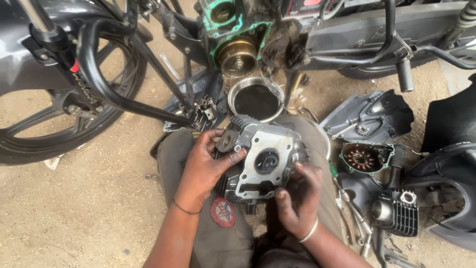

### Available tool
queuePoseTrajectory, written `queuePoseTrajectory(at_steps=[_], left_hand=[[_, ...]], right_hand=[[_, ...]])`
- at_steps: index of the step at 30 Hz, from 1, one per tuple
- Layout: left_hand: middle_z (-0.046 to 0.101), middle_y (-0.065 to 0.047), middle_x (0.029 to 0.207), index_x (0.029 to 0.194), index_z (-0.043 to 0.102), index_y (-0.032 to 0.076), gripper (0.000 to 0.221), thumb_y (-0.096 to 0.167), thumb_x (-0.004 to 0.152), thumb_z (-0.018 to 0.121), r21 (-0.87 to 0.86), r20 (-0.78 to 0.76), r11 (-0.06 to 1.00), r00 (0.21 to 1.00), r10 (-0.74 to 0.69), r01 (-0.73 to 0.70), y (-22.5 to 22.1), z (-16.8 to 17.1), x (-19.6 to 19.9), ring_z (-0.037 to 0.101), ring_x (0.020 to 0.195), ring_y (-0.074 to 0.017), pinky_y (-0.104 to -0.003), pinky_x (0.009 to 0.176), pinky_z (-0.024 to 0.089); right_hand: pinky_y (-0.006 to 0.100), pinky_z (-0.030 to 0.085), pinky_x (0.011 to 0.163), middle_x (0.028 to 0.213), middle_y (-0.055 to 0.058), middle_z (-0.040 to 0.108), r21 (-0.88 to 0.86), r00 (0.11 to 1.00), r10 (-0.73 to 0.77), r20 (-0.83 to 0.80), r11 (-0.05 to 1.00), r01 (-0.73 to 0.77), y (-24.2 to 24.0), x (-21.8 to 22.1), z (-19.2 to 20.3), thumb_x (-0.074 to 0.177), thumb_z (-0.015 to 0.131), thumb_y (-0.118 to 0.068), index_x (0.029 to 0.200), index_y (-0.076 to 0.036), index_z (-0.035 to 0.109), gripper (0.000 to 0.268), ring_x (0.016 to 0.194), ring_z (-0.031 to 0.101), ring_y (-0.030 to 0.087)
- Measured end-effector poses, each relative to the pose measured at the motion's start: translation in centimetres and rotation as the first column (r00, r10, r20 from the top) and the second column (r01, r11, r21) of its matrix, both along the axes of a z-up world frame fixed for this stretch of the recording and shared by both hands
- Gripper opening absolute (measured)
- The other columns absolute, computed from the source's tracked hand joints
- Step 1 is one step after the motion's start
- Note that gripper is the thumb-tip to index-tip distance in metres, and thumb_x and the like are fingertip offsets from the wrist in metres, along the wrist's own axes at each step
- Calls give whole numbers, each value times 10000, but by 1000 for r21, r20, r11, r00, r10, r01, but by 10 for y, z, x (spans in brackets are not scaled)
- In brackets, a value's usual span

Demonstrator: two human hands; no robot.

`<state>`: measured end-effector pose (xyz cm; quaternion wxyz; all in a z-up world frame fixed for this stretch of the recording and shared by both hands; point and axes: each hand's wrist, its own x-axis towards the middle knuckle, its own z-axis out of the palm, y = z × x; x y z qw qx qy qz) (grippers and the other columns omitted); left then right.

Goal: The person sits on the ground repairing a motorcycle engine. They tap a component with a hammer and punch, handle small fasteners into a metal tray, then fit a piston into the cylinder by hand, pressing and rotating it while holding the cylinder on their lap.

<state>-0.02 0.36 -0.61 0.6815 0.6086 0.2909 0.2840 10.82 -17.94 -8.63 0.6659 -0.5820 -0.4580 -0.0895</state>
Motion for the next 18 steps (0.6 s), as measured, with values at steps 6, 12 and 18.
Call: queuePoseTrajectory(at_steps=[6,12,18], left_hand=[[716,-107,1118,1246,544,-14,609,81,740,869,27,-7,999,1000,18,-18,0,-6,0,692,1005,-153,-278,856,595],[707,-110,1119,1228,569,-23,586,93,742,874,33,-8,999,1000,19,-18,2,-4,-1,688,1010,-157,-279,857,595],[749,-121,1080,1208,579,-32,589,92,718,881,28,-17,999,1000,21,-21,3,-2,-2,718,970,-155,-274,825,608]], right_hand=[[388,396,944,1167,105,441,-90,983,-50,176,994,67,8,-5,25,960,691,-357,1413,-73,434,594,1061,442,233],[445,397,937,1065,122,496,-431,953,-115,282,872,233,8,-3,30,778,807,-335,1345,-121,607,638,1025,473,299],[421,443,990,1176,166,525,-254,983,-80,163,960,120,13,5,48,806,818,-206,1332,-27,577,605,1109,530,325]])
